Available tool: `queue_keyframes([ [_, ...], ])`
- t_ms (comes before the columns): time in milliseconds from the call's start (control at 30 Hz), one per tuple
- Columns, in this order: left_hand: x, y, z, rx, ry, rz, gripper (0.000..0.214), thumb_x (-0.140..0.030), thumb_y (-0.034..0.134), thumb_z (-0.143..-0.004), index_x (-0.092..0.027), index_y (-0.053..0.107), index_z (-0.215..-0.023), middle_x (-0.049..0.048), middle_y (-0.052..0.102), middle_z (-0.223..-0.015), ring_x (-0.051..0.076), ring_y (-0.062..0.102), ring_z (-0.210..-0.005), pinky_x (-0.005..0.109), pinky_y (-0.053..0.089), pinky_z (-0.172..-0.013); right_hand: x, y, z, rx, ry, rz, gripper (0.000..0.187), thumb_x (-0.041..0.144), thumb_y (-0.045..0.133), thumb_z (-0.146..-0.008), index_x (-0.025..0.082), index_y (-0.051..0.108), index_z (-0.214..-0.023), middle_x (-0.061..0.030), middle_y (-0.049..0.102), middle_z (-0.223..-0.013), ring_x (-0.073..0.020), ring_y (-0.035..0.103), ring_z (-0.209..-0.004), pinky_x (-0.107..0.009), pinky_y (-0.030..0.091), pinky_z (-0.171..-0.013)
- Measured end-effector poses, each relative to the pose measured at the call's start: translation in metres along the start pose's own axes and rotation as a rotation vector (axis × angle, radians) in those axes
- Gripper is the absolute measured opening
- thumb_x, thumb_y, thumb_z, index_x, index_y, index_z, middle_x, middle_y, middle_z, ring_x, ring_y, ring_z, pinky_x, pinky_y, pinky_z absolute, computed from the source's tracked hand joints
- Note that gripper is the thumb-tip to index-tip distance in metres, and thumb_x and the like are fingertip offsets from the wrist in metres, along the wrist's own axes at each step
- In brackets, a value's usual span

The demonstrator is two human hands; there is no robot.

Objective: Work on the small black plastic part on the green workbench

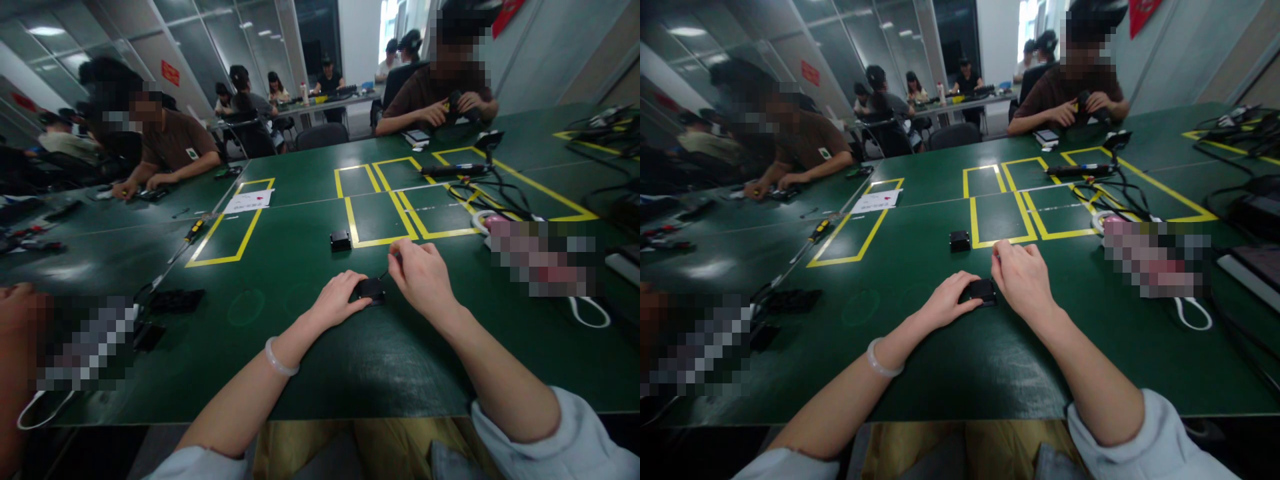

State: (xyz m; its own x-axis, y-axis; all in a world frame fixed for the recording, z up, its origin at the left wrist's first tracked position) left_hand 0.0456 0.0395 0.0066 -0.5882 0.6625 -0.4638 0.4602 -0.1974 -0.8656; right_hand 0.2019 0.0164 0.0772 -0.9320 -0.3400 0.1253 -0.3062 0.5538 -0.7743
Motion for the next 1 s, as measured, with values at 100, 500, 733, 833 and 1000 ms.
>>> queue_keyframes([
  [100,0.0,0.0,-0.0001,-0.002,-0.001,-0.002,0.036,-0.041,0.059,-0.086,-0.021,0.051,-0.116,0.0064,0.057,-0.108,0.023,0.054,-0.099,0.037,0.045,-0.087,0.0007,-0.0009,-0.0006,0.006,0.004,-0.01,0.015,0.026,0.037,-0.093,0.019,0.049,-0.088,-0.0026,0.061,-0.076,-0.0159,0.053,-0.068,-0.03,0.031,-0.073],
  [500,0.0002,0.0,-0.0006,0.001,0.005,-0.002,0.036,-0.041,0.059,-0.086,-0.021,0.051,-0.115,0.0059,0.057,-0.108,0.022,0.054,-0.099,0.036,0.045,-0.086,0.001,-0.0002,-0.0013,0.026,0.008,-0.004,0.014,0.025,0.038,-0.093,0.018,0.051,-0.09,-0.0018,0.061,-0.076,-0.0157,0.055,-0.072,-0.03,0.031,-0.075],
  [733,0.0016,0.0009,-0.0001,-0.001,0.009,-0.003,0.037,-0.041,0.059,-0.086,-0.021,0.051,-0.116,0.0064,0.057,-0.108,0.023,0.054,-0.099,0.037,0.045,-0.087,0.0027,-0.0008,-0.002,0.048,0.002,-0.013,0.019,0.032,0.039,-0.094,0.018,0.052,-0.089,-0.0015,0.06,-0.073,-0.0157,0.055,-0.07,-0.03,0.031,-0.074],
  [833,0.0011,0.0001,0.0001,0.004,0.009,-0.008,0.037,-0.041,0.059,-0.086,-0.021,0.051,-0.116,0.0064,0.057,-0.109,0.023,0.054,-0.099,0.037,0.045,-0.087,0.0019,-0.0006,-0.0018,0.049,0.002,-0.015,0.024,0.035,0.038,-0.095,0.019,0.052,-0.085,-0.0006,0.059,-0.069,-0.0142,0.054,-0.065,-0.029,0.03,-0.072],
  [1000,0.0009,-0.0001,0.0001,0.003,-0.003,-0.005,0.037,-0.042,0.059,-0.086,-0.021,0.051,-0.116,0.0062,0.057,-0.108,0.023,0.054,-0.1,0.036,0.045,-0.087,0.0031,-0.0008,-0.001,0.027,-0.004,0.022,0.019,0.026,0.037,-0.094,0.017,0.053,-0.089,-0.0014,0.06,-0.071,-0.0147,0.054,-0.067,-0.029,0.03,-0.073],
])
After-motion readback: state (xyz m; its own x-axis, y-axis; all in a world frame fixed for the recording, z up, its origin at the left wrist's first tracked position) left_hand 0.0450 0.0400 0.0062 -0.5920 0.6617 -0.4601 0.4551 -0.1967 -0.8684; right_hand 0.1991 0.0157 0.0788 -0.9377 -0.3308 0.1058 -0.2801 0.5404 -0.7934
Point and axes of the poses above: each hand's wrist, its own z-axis away from the middle knuckle, its own y-axis out of the palm, x = y × z, the point moved 5 cm from there along -z, towards the middle knuckle
